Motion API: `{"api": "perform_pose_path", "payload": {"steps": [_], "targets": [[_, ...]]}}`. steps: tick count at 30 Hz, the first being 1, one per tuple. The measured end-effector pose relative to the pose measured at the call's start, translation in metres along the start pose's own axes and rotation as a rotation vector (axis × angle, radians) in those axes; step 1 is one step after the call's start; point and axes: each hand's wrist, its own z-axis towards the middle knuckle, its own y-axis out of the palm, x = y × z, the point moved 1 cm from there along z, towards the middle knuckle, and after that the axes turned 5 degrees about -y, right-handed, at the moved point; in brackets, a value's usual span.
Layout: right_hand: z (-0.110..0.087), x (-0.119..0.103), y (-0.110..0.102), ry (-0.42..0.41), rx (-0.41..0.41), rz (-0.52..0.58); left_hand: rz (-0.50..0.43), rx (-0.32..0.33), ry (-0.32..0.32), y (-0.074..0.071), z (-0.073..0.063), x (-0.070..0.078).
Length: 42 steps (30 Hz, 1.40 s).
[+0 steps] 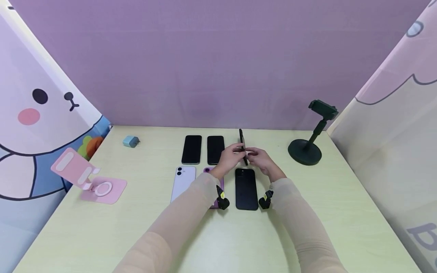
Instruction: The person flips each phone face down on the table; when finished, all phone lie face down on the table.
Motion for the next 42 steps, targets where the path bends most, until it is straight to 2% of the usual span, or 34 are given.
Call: {"api": "perform_pose_path", "payload": {"steps": [7,14,18,21,31,39,42], "targets": [[0.0006,0.0008,-0.002,0.051,0.037,-0.107,0.104,0.024,-0.014,-0.0028,0.0002,-0.0023],[0.0035,0.0047,-0.0029,0.08,0.069,-0.179,0.315,0.06,-0.026,-0.0037,0.0001,-0.0038],[0.0031,0.0055,-0.003,0.087,0.084,-0.271,0.414,0.057,-0.036,-0.0046,-0.0016,-0.0031],[0.0032,0.0062,-0.0023,0.086,0.089,-0.33,0.449,0.047,-0.054,-0.0048,-0.0028,-0.004],[0.0017,0.0048,-0.0013,0.083,0.117,-0.419,0.5,0.015,-0.085,-0.0007,-0.0026,-0.0092],[0.0011,0.0024,0.0001,0.092,0.134,-0.425,0.579,0.007,-0.055,-0.0002,-0.0049,-0.0066],[0.0017,0.0023,0.0012,0.098,0.138,-0.425,0.608,0.002,-0.061,-0.0005,-0.0054,-0.006]]}}
